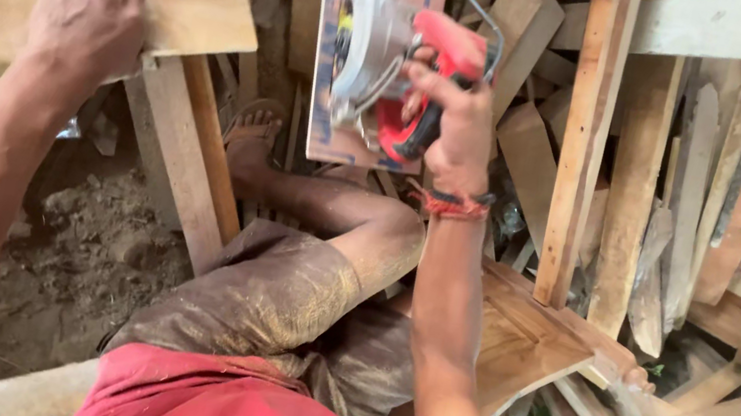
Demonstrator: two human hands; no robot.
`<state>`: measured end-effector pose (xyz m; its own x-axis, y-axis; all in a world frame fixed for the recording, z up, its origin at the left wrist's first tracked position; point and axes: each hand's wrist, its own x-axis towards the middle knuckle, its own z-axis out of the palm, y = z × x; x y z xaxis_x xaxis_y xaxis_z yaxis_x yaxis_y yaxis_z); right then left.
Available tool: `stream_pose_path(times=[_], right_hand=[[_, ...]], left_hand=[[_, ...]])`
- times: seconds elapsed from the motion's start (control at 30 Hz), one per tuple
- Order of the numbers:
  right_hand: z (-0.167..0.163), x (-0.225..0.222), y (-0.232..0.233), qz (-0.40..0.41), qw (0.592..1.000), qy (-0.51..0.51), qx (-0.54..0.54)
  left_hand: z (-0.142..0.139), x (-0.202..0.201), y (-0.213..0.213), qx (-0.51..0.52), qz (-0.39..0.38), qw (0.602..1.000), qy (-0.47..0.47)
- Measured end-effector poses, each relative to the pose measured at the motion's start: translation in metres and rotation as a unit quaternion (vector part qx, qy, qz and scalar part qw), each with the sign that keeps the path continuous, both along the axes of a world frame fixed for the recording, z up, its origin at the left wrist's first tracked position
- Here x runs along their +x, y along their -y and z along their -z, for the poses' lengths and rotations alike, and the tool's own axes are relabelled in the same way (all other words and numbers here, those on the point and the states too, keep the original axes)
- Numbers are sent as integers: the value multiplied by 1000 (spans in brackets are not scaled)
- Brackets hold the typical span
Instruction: The person uses a circular saw to cut wooden planks in a cluttered workshop. They mark the wood with a pen, position the saw, and cut the planks into smaller pieces, repeating the process for multiple boards.
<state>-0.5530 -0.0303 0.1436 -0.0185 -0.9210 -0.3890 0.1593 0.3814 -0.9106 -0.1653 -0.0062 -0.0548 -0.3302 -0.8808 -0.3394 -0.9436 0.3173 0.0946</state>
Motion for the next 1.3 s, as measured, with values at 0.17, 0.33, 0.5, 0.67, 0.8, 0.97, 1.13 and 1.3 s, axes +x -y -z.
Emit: stream_pose_path(times=[0.17,0.33,0.5,0.67,0.8,0.97,1.13,1.3], right_hand=[[18,14,-37,-8,998,13,68],[26,34,-55,-50,997,-42,50],[37,54,-59,-80,992,-95,34],[36,68,-54,-62,988,-138,39],[33,74,-47,-67,981,-176,53],[34,78,-51,-49,984,-158,68],[40,78,-56,-34,986,-161,33],[41,77,-55,-34,988,-148,20]], left_hand=[[16,-4,-2,11,-33,999,-39],[17,-3,-2,-21,-24,999,-41],[23,-4,-4,-9,-31,999,-24],[24,-4,-5,-71,7,997,37],[11,-1,-7,-51,21,997,57],[-4,2,-7,1,39,997,60],[-5,2,-6,-54,68,989,116],[1,2,-6,112,77,982,130]])
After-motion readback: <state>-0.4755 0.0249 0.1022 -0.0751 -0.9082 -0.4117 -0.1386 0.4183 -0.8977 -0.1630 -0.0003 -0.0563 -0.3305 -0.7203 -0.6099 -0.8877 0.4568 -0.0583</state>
